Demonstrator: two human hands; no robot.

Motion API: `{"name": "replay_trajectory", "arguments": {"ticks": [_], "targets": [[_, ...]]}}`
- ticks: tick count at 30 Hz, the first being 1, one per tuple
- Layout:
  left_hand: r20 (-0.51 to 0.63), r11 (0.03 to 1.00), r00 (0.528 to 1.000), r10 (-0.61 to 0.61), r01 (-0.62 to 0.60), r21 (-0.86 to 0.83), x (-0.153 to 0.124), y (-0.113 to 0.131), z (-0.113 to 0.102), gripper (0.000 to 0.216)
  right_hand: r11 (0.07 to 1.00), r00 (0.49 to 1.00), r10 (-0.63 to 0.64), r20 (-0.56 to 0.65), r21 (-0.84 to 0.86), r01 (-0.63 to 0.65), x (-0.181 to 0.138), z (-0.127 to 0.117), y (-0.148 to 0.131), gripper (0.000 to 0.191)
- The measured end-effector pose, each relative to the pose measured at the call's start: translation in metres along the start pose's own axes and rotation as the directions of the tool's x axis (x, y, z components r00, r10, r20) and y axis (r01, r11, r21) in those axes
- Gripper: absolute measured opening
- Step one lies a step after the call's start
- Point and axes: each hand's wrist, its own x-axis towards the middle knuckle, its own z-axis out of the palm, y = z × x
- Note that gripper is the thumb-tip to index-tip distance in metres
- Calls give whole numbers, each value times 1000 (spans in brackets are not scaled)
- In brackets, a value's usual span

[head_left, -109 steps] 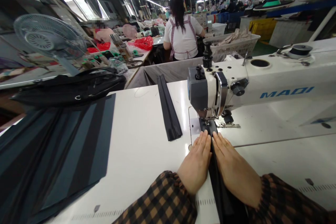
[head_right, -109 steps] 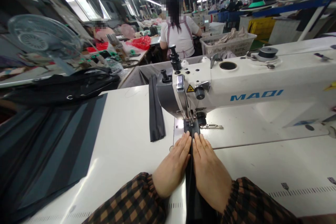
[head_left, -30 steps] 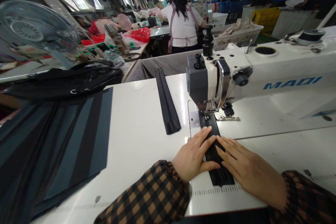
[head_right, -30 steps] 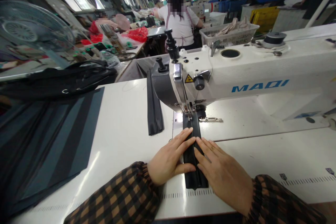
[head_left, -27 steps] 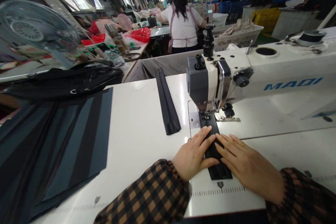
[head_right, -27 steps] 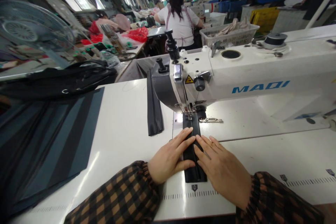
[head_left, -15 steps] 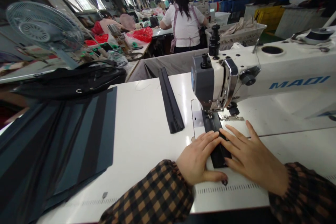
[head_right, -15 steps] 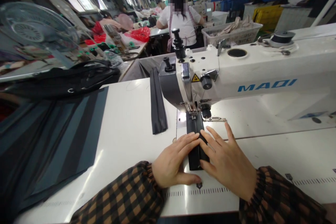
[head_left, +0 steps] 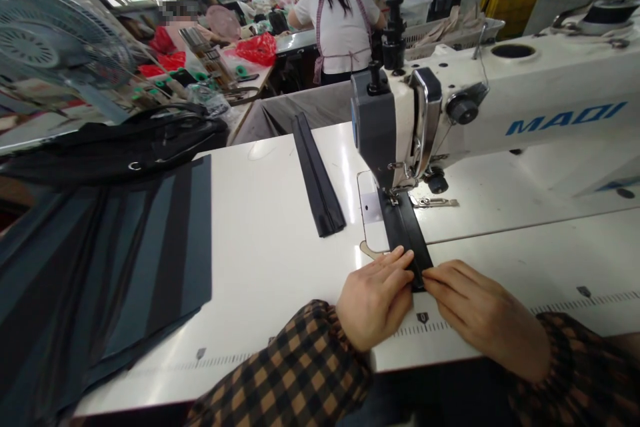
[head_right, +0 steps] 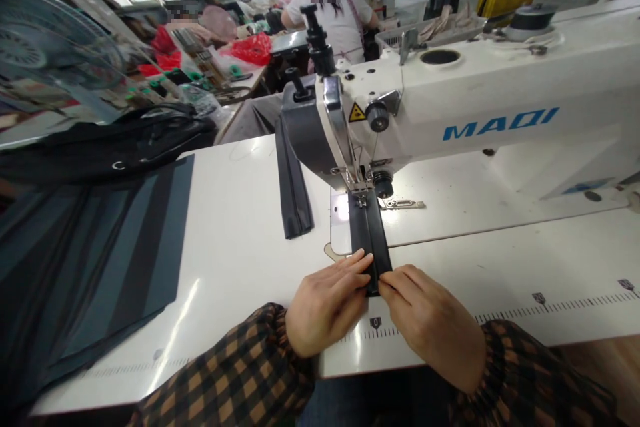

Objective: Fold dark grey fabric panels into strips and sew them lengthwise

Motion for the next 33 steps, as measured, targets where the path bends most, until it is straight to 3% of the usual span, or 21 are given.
{"name": "replay_trajectory", "arguments": {"ticks": [4,7,13,15,19,27,33], "targets": [[-13,989,991,-137,136,-54,0,4,-1,31,997,999,43,12,58,-44,-1,-1,4,28],[28,986,986,-166,167,-9,0,6,0,39,993,992,116,-41,-28,-117,3,5,3,32],[2,991,992,-124,124,59,-1,11,1,18,951,998,-16,-54,-308,-2,7,18,-1,37],[-47,977,976,-211,211,-10,-1,14,-1,16,936,998,-58,-39,-351,41,7,17,-2,38],[-142,909,902,-408,386,-160,-2,20,-6,6,919,995,-96,-9,-386,85,9,14,-4,38],[-48,962,961,-272,273,10,-1,14,-3,11,952,998,-45,-40,-303,31,7,16,3,38],[-51,963,966,-255,258,79,0,17,0,17,936,981,-195,-19,-302,180,12,14,4,36]]}}
